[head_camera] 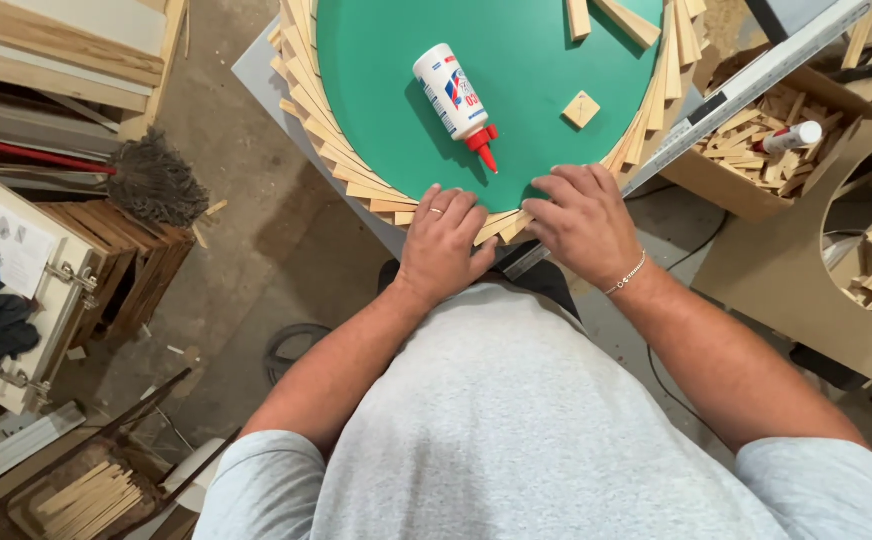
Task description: Gluing and aligning wooden slats around a circular board to create a frame
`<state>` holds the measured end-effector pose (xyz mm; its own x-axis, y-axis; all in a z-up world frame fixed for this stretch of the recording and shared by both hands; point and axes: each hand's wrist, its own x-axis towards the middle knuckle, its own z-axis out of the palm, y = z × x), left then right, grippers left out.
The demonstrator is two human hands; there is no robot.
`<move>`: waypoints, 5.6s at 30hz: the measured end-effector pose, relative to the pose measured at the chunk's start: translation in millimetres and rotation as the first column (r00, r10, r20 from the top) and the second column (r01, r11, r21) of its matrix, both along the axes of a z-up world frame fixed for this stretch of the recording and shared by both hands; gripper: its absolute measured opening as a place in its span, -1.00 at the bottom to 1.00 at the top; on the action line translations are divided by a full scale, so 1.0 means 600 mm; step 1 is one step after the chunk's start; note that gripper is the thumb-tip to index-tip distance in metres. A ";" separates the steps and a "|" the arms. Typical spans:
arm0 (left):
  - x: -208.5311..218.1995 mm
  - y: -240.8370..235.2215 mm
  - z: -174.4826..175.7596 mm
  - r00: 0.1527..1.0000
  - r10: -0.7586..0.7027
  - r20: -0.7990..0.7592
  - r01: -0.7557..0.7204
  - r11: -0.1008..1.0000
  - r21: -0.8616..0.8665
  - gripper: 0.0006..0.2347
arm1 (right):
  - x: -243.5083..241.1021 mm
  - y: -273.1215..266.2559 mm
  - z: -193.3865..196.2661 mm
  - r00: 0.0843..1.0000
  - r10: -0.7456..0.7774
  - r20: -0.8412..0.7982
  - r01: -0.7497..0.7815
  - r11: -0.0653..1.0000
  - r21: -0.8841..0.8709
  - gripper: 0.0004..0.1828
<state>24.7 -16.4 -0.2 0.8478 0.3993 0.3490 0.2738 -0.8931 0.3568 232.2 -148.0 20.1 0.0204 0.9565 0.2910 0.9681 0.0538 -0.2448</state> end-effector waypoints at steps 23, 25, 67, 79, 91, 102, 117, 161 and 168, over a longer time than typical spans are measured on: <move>-0.013 0.041 0.039 0.986 -0.126 -0.113 0.120 0.991 -0.059 -0.44 | -0.094 -0.061 0.019 0.901 -0.234 -0.366 0.206 0.972 -0.114 -0.82; -0.023 0.051 0.044 0.971 -0.157 -0.181 0.145 0.987 -0.075 -0.36 | -0.102 -0.071 0.028 0.830 -0.272 -0.487 0.215 0.962 -0.170 -0.74; 0.023 0.225 0.052 0.508 -0.809 -0.295 0.738 0.586 -0.335 -0.30 | -0.312 0.050 -0.018 -0.097 -0.781 -0.617 0.838 0.271 -0.474 -0.07; 0.014 0.183 0.008 0.691 -0.699 -0.184 0.676 0.715 -0.179 -0.47 | -0.314 0.041 -0.043 0.119 -0.880 -0.460 0.887 0.302 -0.348 -0.04; 0.010 0.181 0.019 0.701 -0.691 -0.178 0.665 0.723 -0.186 -0.49 | -0.316 0.033 -0.055 0.172 -0.884 -0.436 0.901 0.320 -0.293 -0.03; 0.006 0.181 0.017 0.707 -0.684 -0.181 0.656 0.730 -0.194 -0.49 | -0.302 0.010 -0.051 0.091 -0.822 -0.562 0.840 0.366 -0.400 -0.11; 0.007 0.176 0.014 0.720 -0.662 -0.208 0.624 0.748 -0.226 -0.47 | -0.217 0.025 0.007 0.368 -0.916 -0.161 0.822 0.402 -0.404 -0.28; 0.016 0.197 0.020 0.636 -0.721 -0.276 0.635 0.692 -0.343 -0.49 | -0.341 0.053 -0.026 -0.200 -0.720 -0.665 0.830 0.236 -0.506 -0.67; 0.088 0.256 0.100 0.737 -0.580 -0.347 0.636 0.768 0.066 -0.44 | -0.336 0.043 0.010 -0.181 -0.735 -0.653 0.811 0.264 -0.522 -0.76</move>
<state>77.6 137.1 60.0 0.9585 -0.2791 0.0584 -0.2851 -0.9416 0.1793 30.4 -122.4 26.1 0.9339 0.0560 -0.3531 -0.2677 -0.5450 -0.7945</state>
